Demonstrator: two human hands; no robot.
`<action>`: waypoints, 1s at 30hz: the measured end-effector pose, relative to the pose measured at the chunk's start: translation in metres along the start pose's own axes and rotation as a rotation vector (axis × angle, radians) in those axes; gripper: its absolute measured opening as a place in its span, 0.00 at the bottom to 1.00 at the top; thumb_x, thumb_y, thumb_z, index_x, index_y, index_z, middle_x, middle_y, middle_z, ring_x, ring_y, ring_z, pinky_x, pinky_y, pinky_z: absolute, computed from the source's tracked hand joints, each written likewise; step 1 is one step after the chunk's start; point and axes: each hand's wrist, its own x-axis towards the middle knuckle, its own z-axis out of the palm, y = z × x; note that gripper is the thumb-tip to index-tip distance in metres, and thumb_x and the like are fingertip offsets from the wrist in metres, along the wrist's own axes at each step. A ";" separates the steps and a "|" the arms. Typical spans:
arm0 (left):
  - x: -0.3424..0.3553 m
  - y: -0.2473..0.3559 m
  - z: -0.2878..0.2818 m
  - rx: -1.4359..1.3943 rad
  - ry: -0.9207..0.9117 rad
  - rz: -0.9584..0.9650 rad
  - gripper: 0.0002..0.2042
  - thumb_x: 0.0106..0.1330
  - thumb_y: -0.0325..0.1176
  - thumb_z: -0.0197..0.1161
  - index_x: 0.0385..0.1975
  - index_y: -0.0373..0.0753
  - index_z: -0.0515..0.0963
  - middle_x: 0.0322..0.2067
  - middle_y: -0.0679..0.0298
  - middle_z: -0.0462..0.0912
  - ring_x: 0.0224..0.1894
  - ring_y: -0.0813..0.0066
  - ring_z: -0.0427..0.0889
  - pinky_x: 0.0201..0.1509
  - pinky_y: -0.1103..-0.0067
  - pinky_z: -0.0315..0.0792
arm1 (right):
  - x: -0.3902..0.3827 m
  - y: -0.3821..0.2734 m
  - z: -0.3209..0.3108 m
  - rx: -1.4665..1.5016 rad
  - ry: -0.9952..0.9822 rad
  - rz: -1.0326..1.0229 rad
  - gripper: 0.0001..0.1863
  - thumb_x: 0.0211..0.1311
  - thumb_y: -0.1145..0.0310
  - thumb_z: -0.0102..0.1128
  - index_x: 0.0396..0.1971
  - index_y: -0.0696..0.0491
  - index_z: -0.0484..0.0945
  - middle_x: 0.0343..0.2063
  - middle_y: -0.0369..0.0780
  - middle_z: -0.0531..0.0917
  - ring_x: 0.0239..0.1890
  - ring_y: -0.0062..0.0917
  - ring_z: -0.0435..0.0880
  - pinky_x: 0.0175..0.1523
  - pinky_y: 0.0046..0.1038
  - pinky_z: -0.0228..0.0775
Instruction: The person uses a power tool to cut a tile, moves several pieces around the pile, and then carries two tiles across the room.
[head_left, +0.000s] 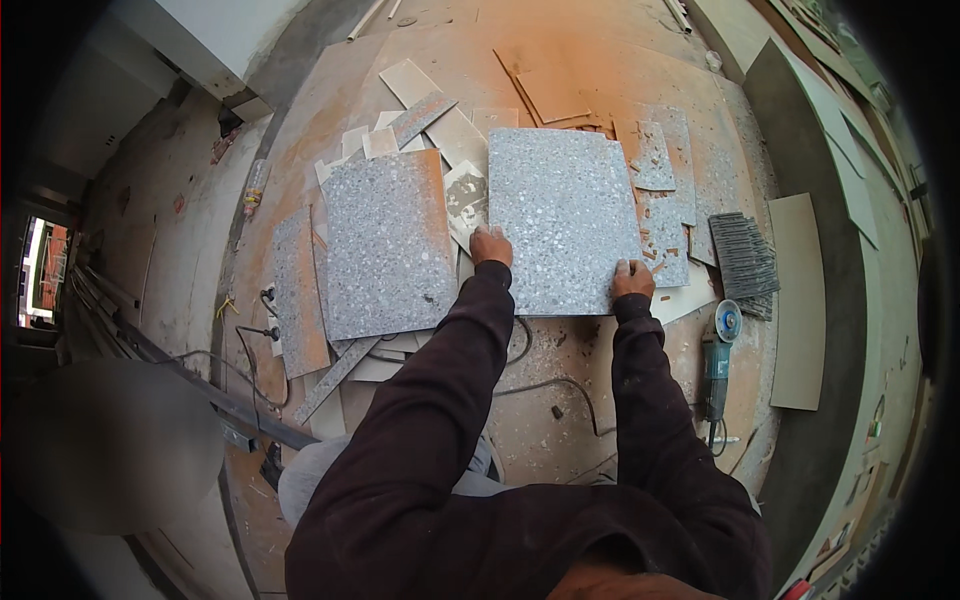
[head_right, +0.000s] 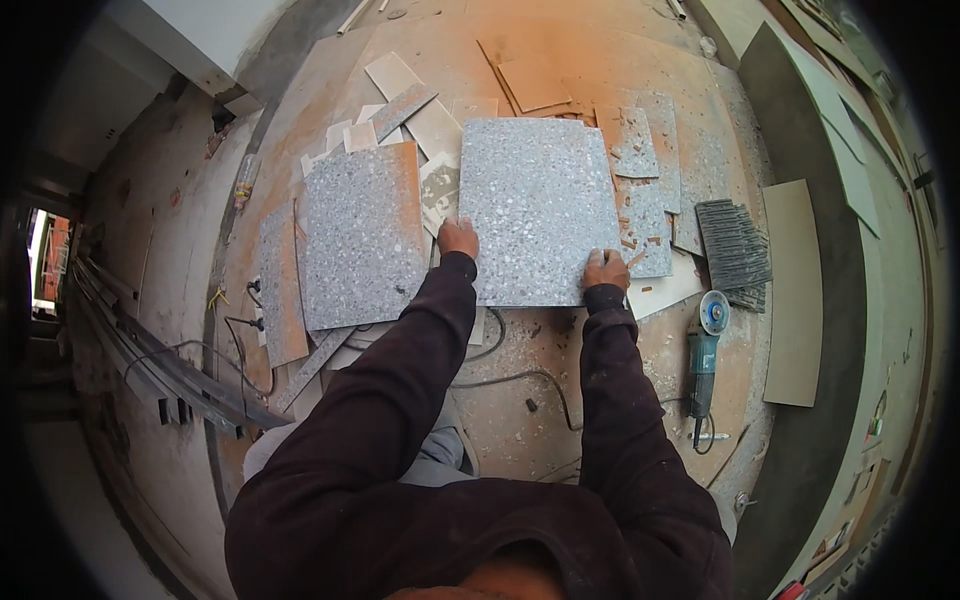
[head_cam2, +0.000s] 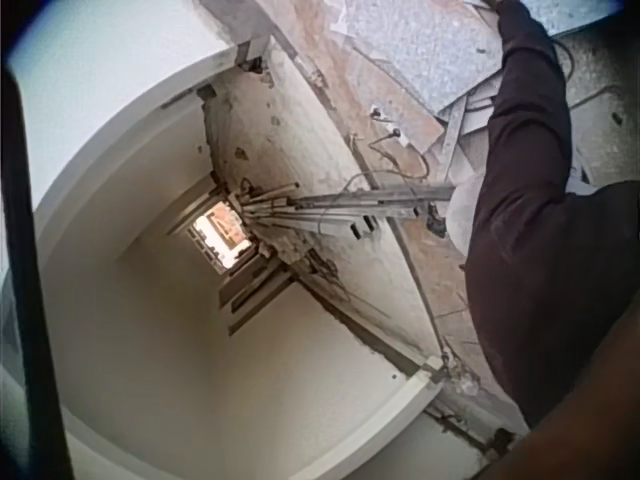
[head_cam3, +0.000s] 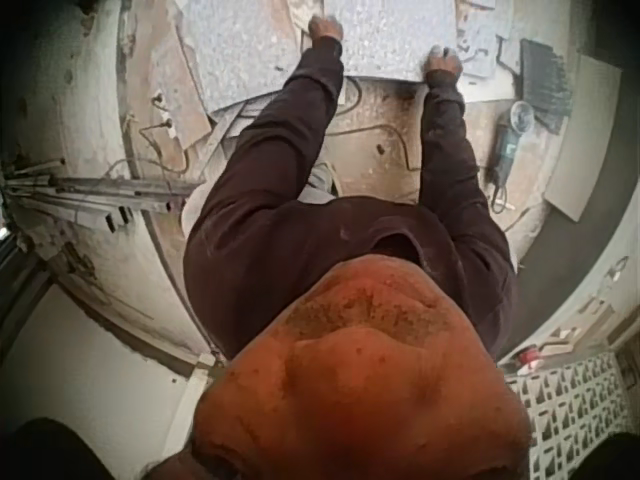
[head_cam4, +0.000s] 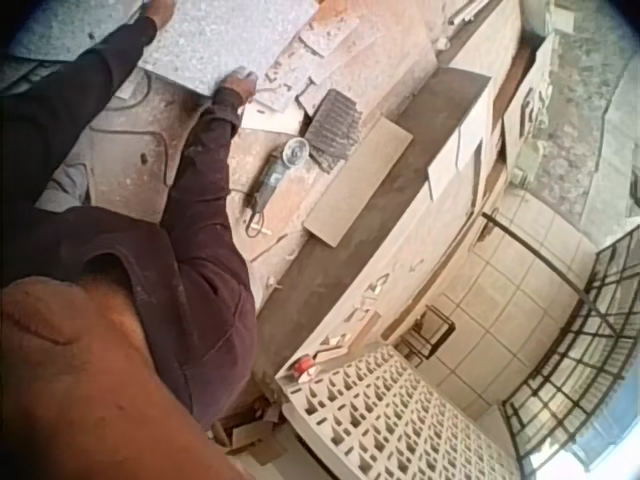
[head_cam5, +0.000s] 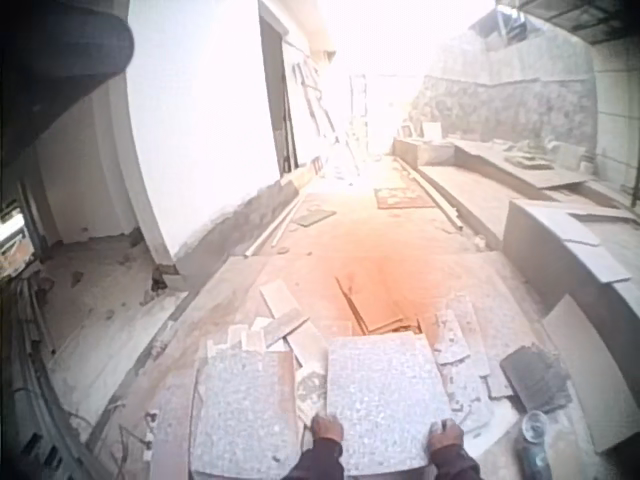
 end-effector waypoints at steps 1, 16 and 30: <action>-0.003 -0.002 0.010 -0.007 -0.005 0.015 0.14 0.57 0.33 0.52 0.35 0.25 0.69 0.36 0.44 0.72 0.42 0.51 0.70 0.48 0.69 0.63 | 0.000 0.004 -0.004 0.021 -0.021 -0.001 0.16 0.51 0.61 0.52 0.29 0.60 0.76 0.26 0.49 0.79 0.30 0.37 0.78 0.36 0.31 0.67; -0.003 -0.040 0.027 0.085 -0.096 0.335 0.16 0.54 0.37 0.55 0.39 0.35 0.74 0.37 0.48 0.72 0.41 0.54 0.71 0.47 0.71 0.65 | 0.002 -0.025 -0.046 -0.769 -0.125 -0.019 0.14 0.48 0.60 0.49 0.32 0.48 0.78 0.35 0.43 0.75 0.42 0.37 0.73 0.45 0.42 0.62; -0.100 -0.050 0.041 -0.486 0.057 -0.207 0.25 0.63 0.48 0.41 0.42 0.29 0.71 0.38 0.47 0.75 0.45 0.53 0.71 0.48 0.73 0.63 | -0.038 0.065 -0.014 -0.111 -0.020 -0.027 0.26 0.52 0.56 0.51 0.46 0.61 0.68 0.41 0.53 0.74 0.45 0.43 0.73 0.50 0.33 0.63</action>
